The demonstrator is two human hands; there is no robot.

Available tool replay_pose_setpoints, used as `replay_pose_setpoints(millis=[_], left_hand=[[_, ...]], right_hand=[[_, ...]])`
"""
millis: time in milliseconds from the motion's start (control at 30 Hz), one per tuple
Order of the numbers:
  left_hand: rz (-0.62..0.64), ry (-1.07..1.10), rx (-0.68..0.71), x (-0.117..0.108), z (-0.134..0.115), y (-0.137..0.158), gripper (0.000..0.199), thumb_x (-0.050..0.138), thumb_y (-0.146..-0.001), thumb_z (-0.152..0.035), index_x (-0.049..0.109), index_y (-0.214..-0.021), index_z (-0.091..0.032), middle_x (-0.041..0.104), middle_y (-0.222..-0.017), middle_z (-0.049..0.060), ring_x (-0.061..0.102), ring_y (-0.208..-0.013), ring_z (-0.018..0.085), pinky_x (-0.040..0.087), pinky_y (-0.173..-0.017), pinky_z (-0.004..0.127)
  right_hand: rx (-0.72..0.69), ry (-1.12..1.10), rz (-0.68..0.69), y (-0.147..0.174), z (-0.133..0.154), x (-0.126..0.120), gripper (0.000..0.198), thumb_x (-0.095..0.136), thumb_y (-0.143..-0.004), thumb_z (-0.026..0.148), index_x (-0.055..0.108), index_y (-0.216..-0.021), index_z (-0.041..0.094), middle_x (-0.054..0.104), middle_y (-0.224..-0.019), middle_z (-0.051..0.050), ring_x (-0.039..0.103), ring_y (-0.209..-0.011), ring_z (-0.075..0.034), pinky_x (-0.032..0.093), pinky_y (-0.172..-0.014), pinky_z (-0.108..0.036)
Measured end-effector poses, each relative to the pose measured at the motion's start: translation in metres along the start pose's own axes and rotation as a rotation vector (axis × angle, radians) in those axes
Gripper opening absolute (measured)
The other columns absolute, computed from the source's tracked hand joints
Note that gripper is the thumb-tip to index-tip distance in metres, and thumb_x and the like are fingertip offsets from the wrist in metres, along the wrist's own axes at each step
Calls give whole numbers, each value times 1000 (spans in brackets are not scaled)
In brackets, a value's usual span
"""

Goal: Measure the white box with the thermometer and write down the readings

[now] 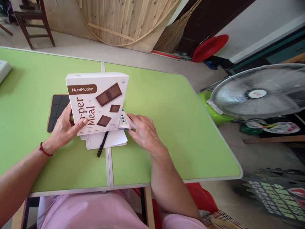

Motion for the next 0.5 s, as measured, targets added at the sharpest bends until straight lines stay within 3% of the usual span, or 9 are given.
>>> replay_pose_setpoints(millis=[167,333,500], left_hand=[[-16,66,-45,1,6,2,66,64,-92,-68,56,-132,-17,70,-124,15,70,-111,34,63,-89,43],[-75,127,13,0,7,5,74,68,-91,-64,48,-142,-14,62,-138,17,66,-119,34,64,-89,39],[-109,116,-11,2,23,4,75,69,-92,-60,42,-146,-13,52,-145,20,62,-122,35,65,-83,39]], right_hand=[[-39,59,103,3,0,5,55,52,-79,4,64,-132,14,73,-111,-18,65,-108,-35,46,-96,-52],[-85,86,102,4,3,4,56,48,-79,1,63,-131,13,73,-110,-18,65,-103,-33,46,-94,-50],[-136,134,98,7,6,4,59,45,-77,-3,62,-131,12,72,-116,-19,65,-107,-33,47,-97,-51]])
Point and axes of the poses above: each hand's wrist, its own y-axis away from the middle knuckle, its own x-axis out of the palm, z = x × y, the point moved 6 cm from there along -y, towards the middle knuckle
